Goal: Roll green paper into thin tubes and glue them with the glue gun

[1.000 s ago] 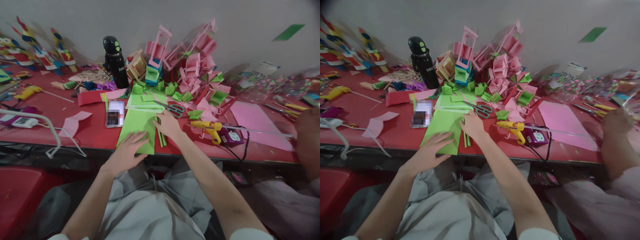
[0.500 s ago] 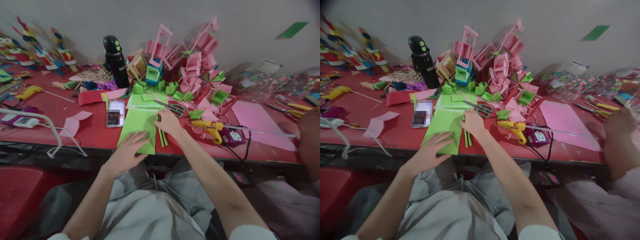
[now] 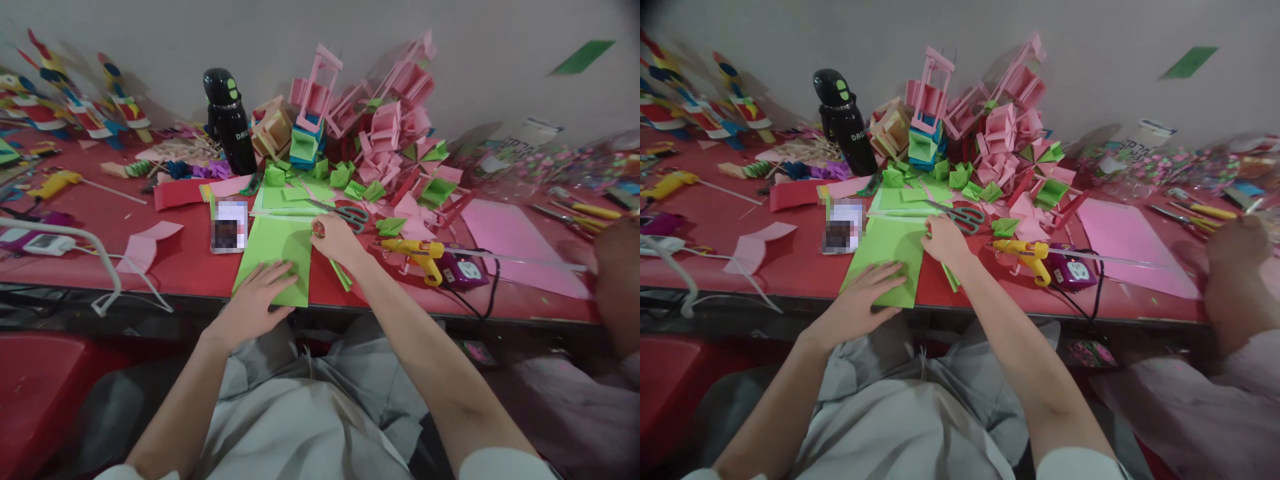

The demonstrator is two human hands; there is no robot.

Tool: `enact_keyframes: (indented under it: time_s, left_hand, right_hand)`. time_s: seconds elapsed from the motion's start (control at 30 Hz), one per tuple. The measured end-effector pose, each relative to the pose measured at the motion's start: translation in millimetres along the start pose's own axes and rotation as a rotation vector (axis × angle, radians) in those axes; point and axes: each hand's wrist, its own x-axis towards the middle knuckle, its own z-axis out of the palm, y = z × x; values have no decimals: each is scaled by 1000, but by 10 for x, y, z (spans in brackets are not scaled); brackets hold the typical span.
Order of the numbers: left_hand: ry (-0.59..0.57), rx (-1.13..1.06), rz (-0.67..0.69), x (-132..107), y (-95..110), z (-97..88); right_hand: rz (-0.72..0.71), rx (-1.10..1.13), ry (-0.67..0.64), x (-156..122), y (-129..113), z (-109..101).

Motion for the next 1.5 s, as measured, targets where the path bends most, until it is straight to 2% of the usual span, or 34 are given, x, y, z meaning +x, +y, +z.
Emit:
enact_keyframes:
  time_s: [0.1, 0.23, 0.43, 0.57, 0.67, 0.77, 0.87, 0.93, 1.03, 1.13, 1.23, 1.37, 1.5]
  left_hand:
    - [2, 8, 4, -2, 3, 4]
    - [4, 19, 7, -1, 12, 8]
    - [7, 32, 8, -11, 4, 14]
    - [8, 27, 7, -15, 16, 16]
    - [11, 41, 7, -14, 29, 23]
    - [5, 56, 6, -14, 34, 25]
    - [-31, 49, 9, -20, 29, 20]
    - [-57, 39, 8, -27, 24, 18]
    - [-73, 25, 8, -37, 20, 14]
    - [-84, 19, 14, -37, 23, 4]
    - [-90, 14, 19, -37, 22, -6]
    - [-76, 13, 24, -42, 17, 2]
    - [-63, 20, 33, -5, 51, 42]
  right_hand:
    - [7, 11, 28, -36, 42, -21]
    - [48, -26, 34, -251, 27, -146]
    - [190, -251, -260, -570, -201, -344]
    - [242, -366, -296, -607, -240, -349]
    - [218, -359, -265, -588, -177, -356]
    - [147, -268, -165, -444, -98, -370]
    - [68, -235, -75, -102, -47, -331]
    - [-44, -273, -93, 192, -41, -266]
    - [-215, -363, -190, 587, -84, -153]
    - [-250, -474, -301, 823, -171, -104]
    - [-253, -535, -318, 935, -240, -156]
    - [-286, -502, -181, 1068, -239, -263]
    - [-315, -480, -30, 1232, -210, -224]
